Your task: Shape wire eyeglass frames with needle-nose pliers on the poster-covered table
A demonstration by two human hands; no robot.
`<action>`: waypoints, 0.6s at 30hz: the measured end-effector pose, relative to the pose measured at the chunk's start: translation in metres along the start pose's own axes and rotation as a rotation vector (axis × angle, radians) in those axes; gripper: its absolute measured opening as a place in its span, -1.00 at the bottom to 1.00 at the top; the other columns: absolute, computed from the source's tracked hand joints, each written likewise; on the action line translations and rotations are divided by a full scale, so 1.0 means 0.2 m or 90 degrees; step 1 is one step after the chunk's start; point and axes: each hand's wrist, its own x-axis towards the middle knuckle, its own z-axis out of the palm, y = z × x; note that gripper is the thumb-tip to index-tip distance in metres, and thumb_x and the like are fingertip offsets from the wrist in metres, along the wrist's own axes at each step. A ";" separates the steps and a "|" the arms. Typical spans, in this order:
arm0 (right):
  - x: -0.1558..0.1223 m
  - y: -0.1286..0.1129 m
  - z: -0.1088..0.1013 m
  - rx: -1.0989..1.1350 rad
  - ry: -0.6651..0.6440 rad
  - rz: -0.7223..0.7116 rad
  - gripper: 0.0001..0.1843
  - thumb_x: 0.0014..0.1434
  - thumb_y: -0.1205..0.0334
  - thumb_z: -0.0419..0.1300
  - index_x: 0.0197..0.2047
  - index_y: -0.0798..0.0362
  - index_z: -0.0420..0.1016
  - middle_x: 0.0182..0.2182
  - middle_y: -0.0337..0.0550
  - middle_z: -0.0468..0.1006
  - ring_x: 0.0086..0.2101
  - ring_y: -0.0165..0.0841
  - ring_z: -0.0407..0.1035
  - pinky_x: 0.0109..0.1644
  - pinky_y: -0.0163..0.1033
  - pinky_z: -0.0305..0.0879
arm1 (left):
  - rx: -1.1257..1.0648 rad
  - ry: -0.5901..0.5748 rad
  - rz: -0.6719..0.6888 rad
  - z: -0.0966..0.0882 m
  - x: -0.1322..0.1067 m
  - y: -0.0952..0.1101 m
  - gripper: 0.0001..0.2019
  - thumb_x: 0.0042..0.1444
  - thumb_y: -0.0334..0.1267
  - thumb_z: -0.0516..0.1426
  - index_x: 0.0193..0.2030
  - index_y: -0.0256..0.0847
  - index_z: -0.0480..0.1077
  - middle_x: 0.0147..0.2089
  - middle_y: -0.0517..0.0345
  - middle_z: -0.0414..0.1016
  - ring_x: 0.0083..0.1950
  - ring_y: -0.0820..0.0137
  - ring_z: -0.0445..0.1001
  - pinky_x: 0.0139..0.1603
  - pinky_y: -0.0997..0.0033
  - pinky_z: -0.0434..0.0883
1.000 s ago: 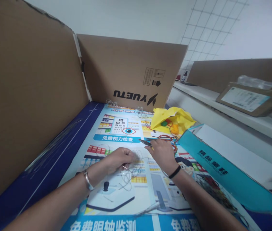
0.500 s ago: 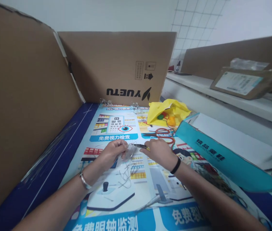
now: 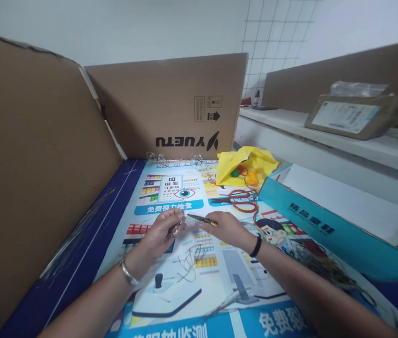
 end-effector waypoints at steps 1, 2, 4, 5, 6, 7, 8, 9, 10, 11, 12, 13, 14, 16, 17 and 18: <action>0.00 0.00 0.00 0.002 0.000 -0.002 -0.64 0.16 -0.03 0.05 -0.45 0.04 0.45 -0.53 -0.26 0.45 -0.46 -0.44 0.28 -0.42 -0.37 0.00 | 0.005 -0.009 0.000 0.00 0.00 0.00 -0.80 -0.06 -0.27 0.22 -0.50 -0.25 0.25 -0.57 0.33 0.16 -0.60 0.64 0.11 -0.52 0.56 0.12; -0.01 -0.01 0.01 0.002 0.002 -0.004 -0.65 0.16 -0.03 0.05 -0.44 0.04 0.45 -0.53 -0.26 0.45 -0.46 -0.44 0.28 -0.42 -0.37 0.00 | 0.010 -0.018 0.001 0.01 -0.01 0.00 -0.80 -0.05 -0.27 0.21 -0.50 -0.26 0.25 -0.58 0.33 0.15 -0.60 0.63 0.11 -0.54 0.56 0.09; -0.01 -0.02 0.02 -0.002 0.008 -0.002 -0.67 0.16 -0.02 0.06 -0.44 0.03 0.45 -0.52 -0.27 0.45 -0.46 -0.44 0.28 -0.43 -0.37 -0.01 | 0.022 -0.025 0.006 0.01 -0.01 0.00 -0.81 -0.04 -0.27 0.20 -0.50 -0.26 0.26 -0.61 0.34 0.13 -0.61 0.63 0.10 -0.56 0.55 0.06; -0.01 -0.02 0.02 -0.005 0.009 0.000 -0.66 0.16 -0.02 0.05 -0.44 0.03 0.45 -0.52 -0.27 0.45 -0.46 -0.44 0.28 -0.43 -0.37 -0.02 | 0.029 -0.024 0.006 0.01 -0.01 0.00 -0.81 -0.03 -0.27 0.20 -0.50 -0.26 0.26 -0.62 0.34 0.14 -0.62 0.62 0.09 -0.56 0.54 0.06; -0.01 -0.02 0.03 -0.010 0.008 0.001 -0.66 0.17 -0.02 0.04 -0.44 0.03 0.45 -0.52 -0.27 0.45 -0.47 -0.44 0.28 -0.44 -0.37 -0.02 | 0.039 -0.022 0.005 0.02 -0.02 0.00 -0.81 -0.03 -0.26 0.20 -0.50 -0.25 0.26 -0.62 0.34 0.15 -0.63 0.62 0.08 -0.56 0.54 0.06; -0.01 -0.02 0.03 -0.015 0.007 0.003 -0.66 0.18 -0.02 0.03 -0.44 0.02 0.44 -0.52 -0.27 0.46 -0.47 -0.44 0.29 -0.44 -0.37 -0.02 | 0.049 -0.019 0.002 0.02 -0.02 0.01 -0.81 -0.03 -0.24 0.19 -0.49 -0.25 0.26 -0.62 0.34 0.16 -0.63 0.62 0.08 -0.56 0.54 0.06; -0.01 -0.02 0.04 -0.022 0.010 0.007 -0.66 0.18 -0.02 0.03 -0.43 0.02 0.44 -0.50 -0.26 0.47 -0.46 -0.44 0.30 -0.44 -0.37 -0.02 | 0.060 -0.017 0.001 0.01 -0.02 0.01 -0.82 -0.03 -0.23 0.18 -0.49 -0.25 0.26 -0.62 0.33 0.18 -0.62 0.61 0.10 -0.55 0.54 0.07; -0.01 -0.02 0.04 -0.029 0.017 0.014 -0.66 0.19 -0.02 0.02 -0.43 0.02 0.44 -0.49 -0.25 0.48 -0.45 -0.43 0.31 -0.44 -0.37 -0.02 | 0.074 -0.013 0.002 0.01 -0.02 0.01 -0.82 -0.03 -0.23 0.18 -0.49 -0.25 0.26 -0.61 0.32 0.20 -0.62 0.61 0.11 -0.55 0.54 0.07; 0.00 -0.01 0.04 -0.036 0.029 0.025 -0.65 0.20 -0.02 0.01 -0.42 0.02 0.43 -0.48 -0.24 0.48 -0.43 -0.42 0.32 -0.44 -0.37 -0.01 | 0.094 -0.006 0.007 0.01 -0.01 0.01 -0.82 -0.04 -0.22 0.17 -0.49 -0.25 0.26 -0.61 0.32 0.21 -0.61 0.60 0.13 -0.55 0.54 0.08; 0.00 0.00 0.04 -0.044 0.045 0.043 -0.65 0.20 -0.03 0.00 -0.42 0.02 0.43 -0.47 -0.24 0.49 -0.43 -0.41 0.33 -0.44 -0.37 -0.01 | 0.121 0.005 0.012 0.00 -0.01 0.01 -0.82 -0.05 -0.22 0.17 -0.49 -0.24 0.26 -0.62 0.31 0.21 -0.61 0.59 0.14 -0.55 0.54 0.08; 0.01 0.01 0.04 -0.050 0.067 0.065 -0.64 0.20 -0.04 -0.01 -0.41 0.03 0.42 -0.47 -0.23 0.49 -0.43 -0.40 0.34 -0.44 -0.36 -0.01 | 0.154 0.020 0.016 -0.01 0.00 0.00 -0.83 -0.06 -0.23 0.17 -0.50 -0.24 0.26 -0.63 0.31 0.21 -0.61 0.59 0.15 -0.56 0.55 0.07; 0.01 0.03 0.04 -0.053 0.092 0.088 -0.62 0.20 -0.05 -0.02 -0.41 0.03 0.42 -0.48 -0.22 0.49 -0.44 -0.39 0.34 -0.44 -0.36 0.00 | 0.188 0.040 0.018 -0.02 0.01 0.00 -0.83 -0.08 -0.23 0.16 -0.51 -0.24 0.25 -0.65 0.32 0.21 -0.62 0.59 0.15 -0.58 0.55 0.06; 0.02 0.04 0.04 -0.052 0.120 0.105 -0.61 0.21 -0.06 -0.03 -0.41 0.03 0.41 -0.49 -0.21 0.48 -0.44 -0.38 0.34 -0.44 -0.35 0.01 | 0.217 0.061 0.020 -0.03 0.01 -0.01 -0.84 -0.09 -0.24 0.16 -0.51 -0.23 0.25 -0.66 0.33 0.20 -0.63 0.58 0.14 -0.59 0.56 0.05; 0.03 0.06 0.04 -0.033 0.188 0.099 -0.61 0.22 -0.04 -0.04 -0.41 0.04 0.40 -0.48 -0.20 0.48 -0.42 -0.37 0.34 -0.40 -0.35 0.06 | 0.258 0.100 0.027 -0.04 0.02 -0.02 -0.86 -0.11 -0.27 0.14 -0.53 -0.22 0.23 -0.67 0.35 0.18 -0.65 0.58 0.12 -0.61 0.57 0.04; 0.03 0.07 0.04 -0.019 0.222 0.077 -0.62 0.23 -0.02 -0.04 -0.41 0.05 0.40 -0.46 -0.19 0.48 -0.40 -0.36 0.35 -0.37 -0.34 0.09 | 0.273 0.114 0.033 -0.04 0.03 -0.02 -0.87 -0.13 -0.29 0.13 -0.54 -0.22 0.22 -0.68 0.36 0.17 -0.66 0.59 0.11 -0.62 0.57 0.05; 0.03 0.07 0.04 -0.007 0.252 0.045 -0.64 0.24 0.01 -0.04 -0.39 0.06 0.41 -0.44 -0.18 0.49 -0.37 -0.36 0.35 -0.33 -0.34 0.11 | 0.289 0.124 0.039 -0.03 0.03 -0.02 -0.88 -0.15 -0.31 0.11 -0.55 -0.21 0.21 -0.68 0.37 0.16 -0.66 0.59 0.10 -0.62 0.57 0.05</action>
